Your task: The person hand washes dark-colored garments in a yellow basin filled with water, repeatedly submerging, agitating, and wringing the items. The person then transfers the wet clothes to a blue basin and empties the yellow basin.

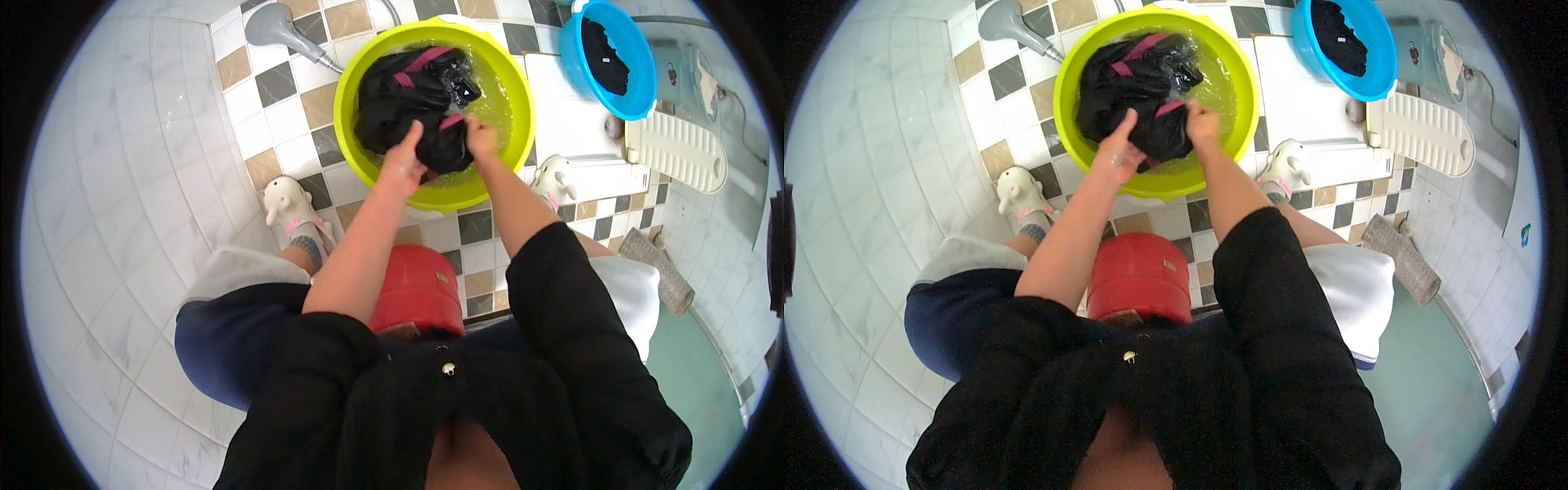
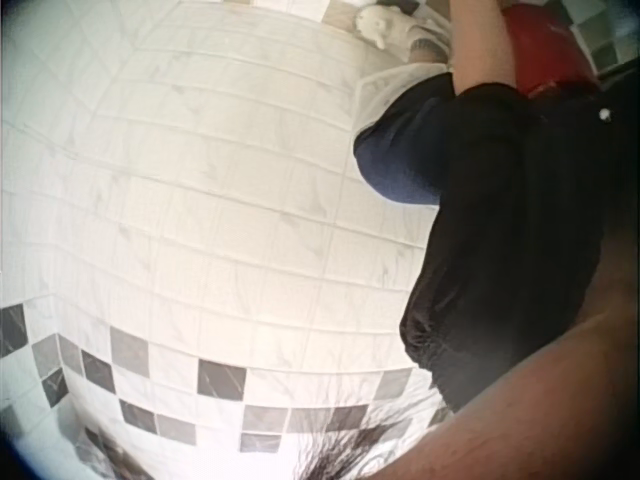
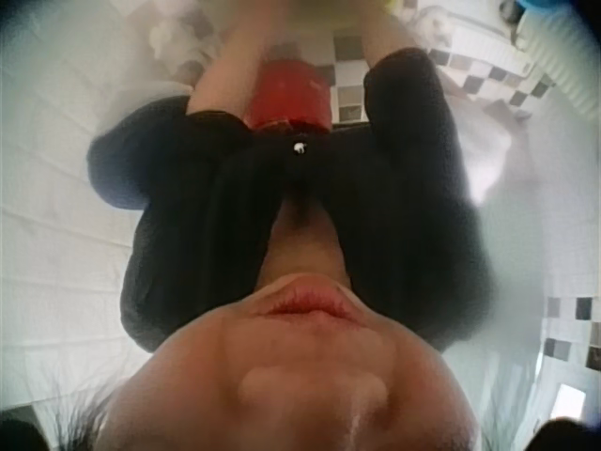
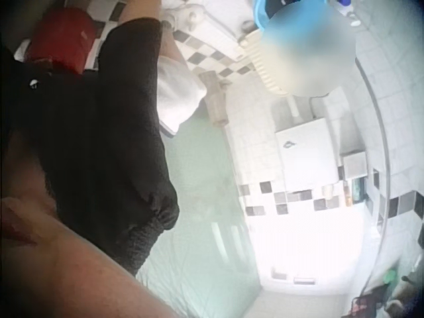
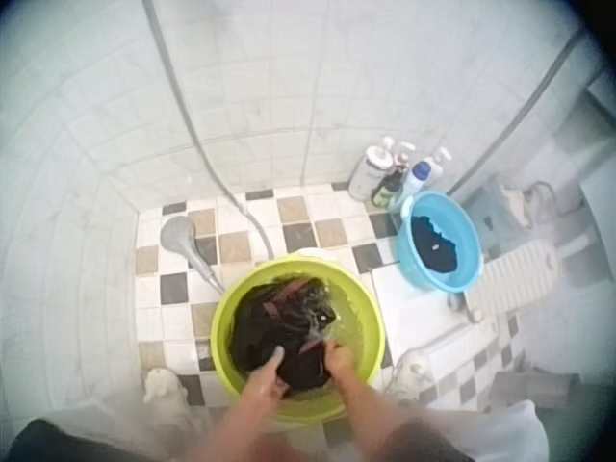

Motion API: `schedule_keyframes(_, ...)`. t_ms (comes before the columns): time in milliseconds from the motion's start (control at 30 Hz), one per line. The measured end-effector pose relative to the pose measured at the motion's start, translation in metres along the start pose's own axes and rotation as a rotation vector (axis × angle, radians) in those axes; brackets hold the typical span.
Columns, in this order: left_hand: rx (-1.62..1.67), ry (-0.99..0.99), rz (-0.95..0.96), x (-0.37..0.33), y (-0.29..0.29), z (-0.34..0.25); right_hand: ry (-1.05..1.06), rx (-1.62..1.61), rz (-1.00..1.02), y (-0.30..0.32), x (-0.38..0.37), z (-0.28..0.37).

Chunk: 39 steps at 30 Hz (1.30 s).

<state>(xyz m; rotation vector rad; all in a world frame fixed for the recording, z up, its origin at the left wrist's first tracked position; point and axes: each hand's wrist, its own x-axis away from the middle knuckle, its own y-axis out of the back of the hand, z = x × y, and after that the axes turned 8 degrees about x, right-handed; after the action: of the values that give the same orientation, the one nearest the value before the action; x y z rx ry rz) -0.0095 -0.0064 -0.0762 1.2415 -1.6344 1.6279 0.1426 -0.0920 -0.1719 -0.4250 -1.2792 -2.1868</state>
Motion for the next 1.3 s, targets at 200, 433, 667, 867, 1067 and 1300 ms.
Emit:
schedule_keyframes(200, -0.084, 0.160, -0.057, -0.007, 0.009, 0.005, 0.279, -0.009, 0.018, 0.003, 0.058, 0.028)
schedule_keyframes(433, 0.243, 0.388, 0.704, -0.051, 0.074, 0.007, 0.818, 0.175, 0.079, 0.026, 0.187, 0.091)
schedule_keyframes(667, -0.189, 0.035, 0.023, 0.047, -0.035, 0.020, 0.247, 0.036, 0.214, 0.061, 0.059, 0.024)
schedule_keyframes(867, -1.419, -0.706, -0.070, 0.117, -0.066, 0.029, -0.114, -0.280, 0.630, 0.157, 0.093, 0.083)
schedule_keyframes(1067, -1.490, -1.148, 0.143, 0.163, -0.094, 0.037, -0.104, -0.457, 0.860, 0.179, 0.130, 0.118)
schedule_keyframes(1300, -1.536, -1.259, 0.264, 0.204, -0.101, 0.019, -0.065, 0.133, 0.726, 0.234, 0.150, 0.124)
